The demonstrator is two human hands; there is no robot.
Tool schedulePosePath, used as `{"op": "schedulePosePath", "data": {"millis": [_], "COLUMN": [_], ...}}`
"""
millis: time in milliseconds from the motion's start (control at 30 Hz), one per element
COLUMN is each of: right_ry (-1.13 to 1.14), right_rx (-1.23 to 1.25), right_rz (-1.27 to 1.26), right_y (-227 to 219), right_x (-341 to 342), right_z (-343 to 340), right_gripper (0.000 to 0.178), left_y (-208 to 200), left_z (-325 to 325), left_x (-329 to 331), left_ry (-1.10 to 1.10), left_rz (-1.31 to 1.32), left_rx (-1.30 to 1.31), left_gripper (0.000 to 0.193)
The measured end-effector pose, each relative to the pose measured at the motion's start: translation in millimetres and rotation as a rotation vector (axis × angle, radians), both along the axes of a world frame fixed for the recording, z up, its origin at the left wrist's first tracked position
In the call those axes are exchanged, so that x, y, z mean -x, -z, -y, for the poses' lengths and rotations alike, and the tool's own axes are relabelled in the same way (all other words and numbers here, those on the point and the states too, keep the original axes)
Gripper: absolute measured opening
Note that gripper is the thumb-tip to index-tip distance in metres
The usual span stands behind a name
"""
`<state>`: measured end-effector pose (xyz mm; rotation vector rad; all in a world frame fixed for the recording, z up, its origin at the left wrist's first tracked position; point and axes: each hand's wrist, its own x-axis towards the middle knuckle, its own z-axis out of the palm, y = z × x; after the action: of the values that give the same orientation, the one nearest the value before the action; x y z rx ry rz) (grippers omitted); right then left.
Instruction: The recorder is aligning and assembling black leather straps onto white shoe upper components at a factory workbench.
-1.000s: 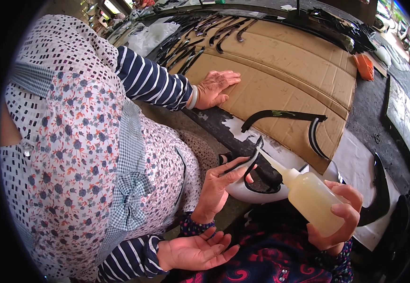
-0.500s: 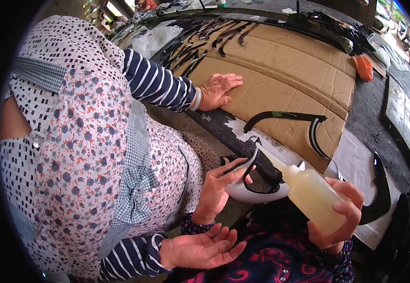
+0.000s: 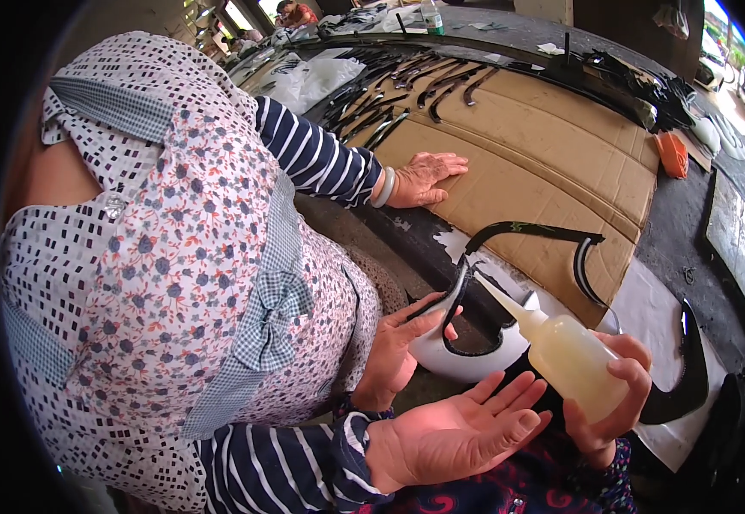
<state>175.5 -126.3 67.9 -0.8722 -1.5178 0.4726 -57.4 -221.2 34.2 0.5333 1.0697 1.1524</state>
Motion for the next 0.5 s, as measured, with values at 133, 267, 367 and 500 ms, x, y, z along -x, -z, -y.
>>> {"op": "schedulePosePath", "data": {"millis": [133, 267, 367, 500], "right_ry": [-0.115, -0.152, -0.121, -0.041], "right_rx": [0.002, 0.03, 0.105, 0.203], "right_rz": [-0.151, -0.233, -0.265, -0.336], "right_y": [8.9, 22.6, 9.0, 5.0], "right_x": [5.1, 10.5, 16.1, 21.2], "right_z": [-2.2, -19.6, -14.4, -12.0], "right_gripper": [0.063, 0.064, 0.063, 0.062], "left_y": [-26.6, -82.2, -91.0, -95.0], "left_z": [-10.9, -123.5, -135.9, -146.3], "left_x": [-41.9, -51.8, -49.4, -51.2], "left_ry": [-0.027, -0.026, -0.103, -0.008], "left_rz": [0.847, 1.716, 1.738, 1.594], "left_rx": [0.529, 1.124, 1.326, 1.107], "left_gripper": [0.042, 0.042, 0.038, 0.034]}}
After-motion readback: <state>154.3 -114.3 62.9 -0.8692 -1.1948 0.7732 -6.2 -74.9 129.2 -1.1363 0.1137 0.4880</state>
